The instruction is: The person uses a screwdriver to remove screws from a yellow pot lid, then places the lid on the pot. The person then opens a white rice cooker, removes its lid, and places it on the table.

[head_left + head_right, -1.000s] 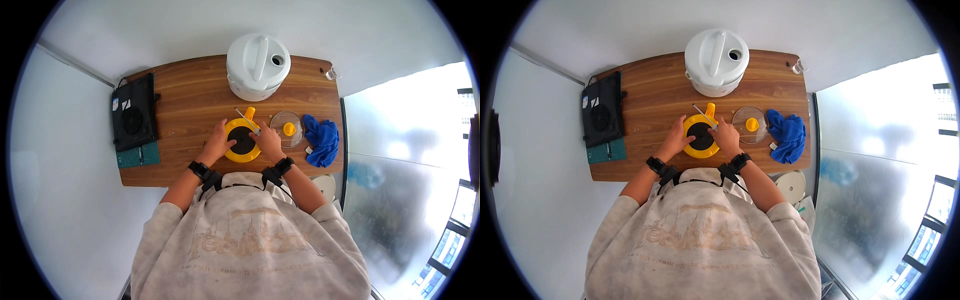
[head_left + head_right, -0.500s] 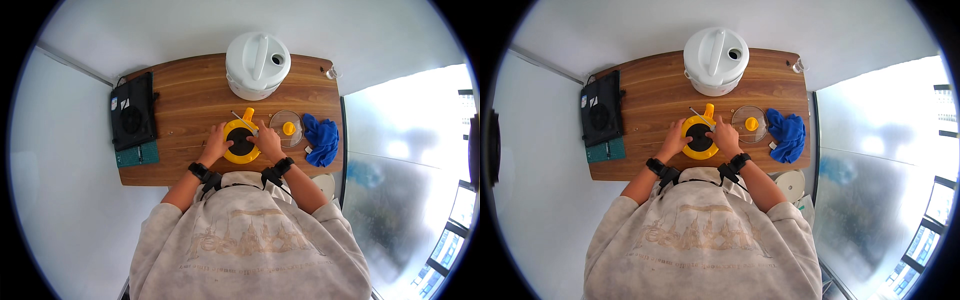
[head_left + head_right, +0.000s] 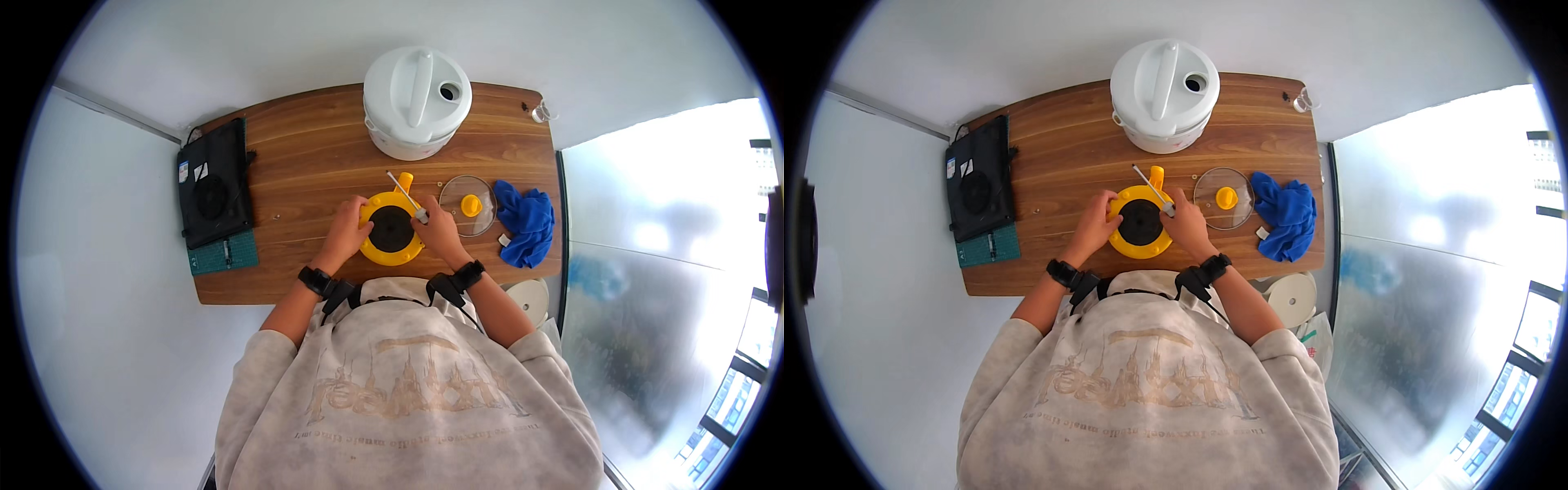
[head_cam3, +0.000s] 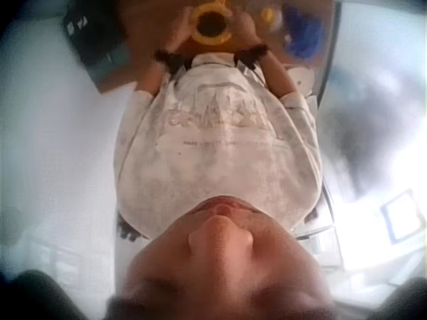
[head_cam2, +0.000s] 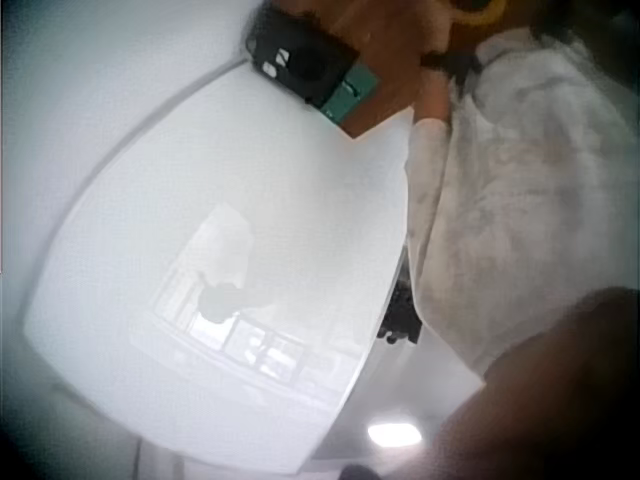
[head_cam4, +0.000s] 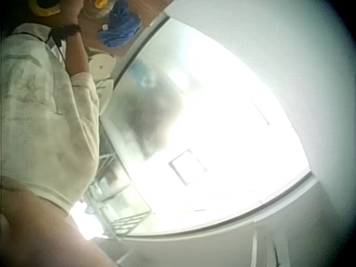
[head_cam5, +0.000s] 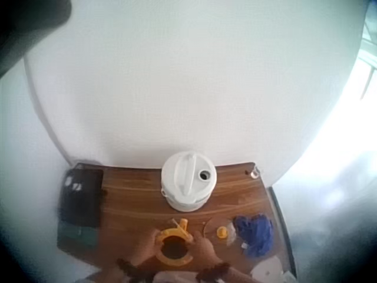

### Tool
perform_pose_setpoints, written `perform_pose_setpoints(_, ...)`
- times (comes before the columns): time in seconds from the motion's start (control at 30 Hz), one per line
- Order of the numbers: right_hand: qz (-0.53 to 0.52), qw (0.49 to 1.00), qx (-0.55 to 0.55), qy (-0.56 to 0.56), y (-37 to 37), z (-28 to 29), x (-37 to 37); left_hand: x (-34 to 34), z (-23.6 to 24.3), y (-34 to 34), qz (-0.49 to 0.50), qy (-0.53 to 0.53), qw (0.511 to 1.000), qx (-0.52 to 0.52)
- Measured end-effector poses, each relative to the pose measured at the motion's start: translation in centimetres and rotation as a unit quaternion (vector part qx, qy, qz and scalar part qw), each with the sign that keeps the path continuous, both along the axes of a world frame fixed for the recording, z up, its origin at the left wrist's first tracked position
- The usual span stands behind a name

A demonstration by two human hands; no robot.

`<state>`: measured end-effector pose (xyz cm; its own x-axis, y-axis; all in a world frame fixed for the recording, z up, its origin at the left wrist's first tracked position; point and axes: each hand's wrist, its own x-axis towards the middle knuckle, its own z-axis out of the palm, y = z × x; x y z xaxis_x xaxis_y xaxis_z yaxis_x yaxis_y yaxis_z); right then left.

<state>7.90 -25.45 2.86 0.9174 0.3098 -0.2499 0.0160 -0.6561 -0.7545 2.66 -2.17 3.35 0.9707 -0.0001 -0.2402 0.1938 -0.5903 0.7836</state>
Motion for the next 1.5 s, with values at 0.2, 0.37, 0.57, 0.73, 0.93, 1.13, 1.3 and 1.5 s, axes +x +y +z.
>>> perform_pose_setpoints(0.2, -0.013, 1.000, 0.021, 0.012, -0.8, 0.2, -0.9, -1.3, 1.9, 0.1, -0.131, -0.076, 0.986, 0.072)
perform_pose_setpoints(0.37, -0.013, 0.999, 0.022, 0.034, -1.4, 0.6, -1.3, -1.4, 1.9, -0.2, -0.169, -0.063, 0.980, 0.083)
perform_pose_setpoints(0.57, -0.016, 0.999, 0.030, 0.017, -1.9, -0.4, -1.3, -0.6, 2.5, -0.1, -0.161, -0.022, 0.984, 0.078)
perform_pose_setpoints(0.73, -0.024, 0.999, 0.009, -0.048, -2.5, 1.0, -2.0, -0.6, 3.0, 0.1, -0.141, -0.008, 0.987, 0.082)
perform_pose_setpoints(0.93, 0.069, 0.997, -0.012, -0.018, -4.9, 8.1, -2.7, -0.9, 2.6, 0.4, -0.155, -0.041, 0.984, 0.070)
perform_pose_setpoints(1.13, 0.101, 0.994, -0.039, 0.003, -7.0, 11.7, -3.7, -1.0, 2.2, 0.4, -0.151, -0.048, 0.985, 0.073)
perform_pose_setpoints(1.3, 0.098, 0.994, -0.030, 0.027, -7.0, 11.8, -4.4, -1.0, 2.5, 0.3, -0.152, -0.029, 0.985, 0.073)
perform_pose_setpoints(1.5, 0.099, 0.994, -0.034, 0.014, -6.3, 11.3, -4.7, -1.0, 2.6, 0.3, -0.153, -0.035, 0.984, 0.084)
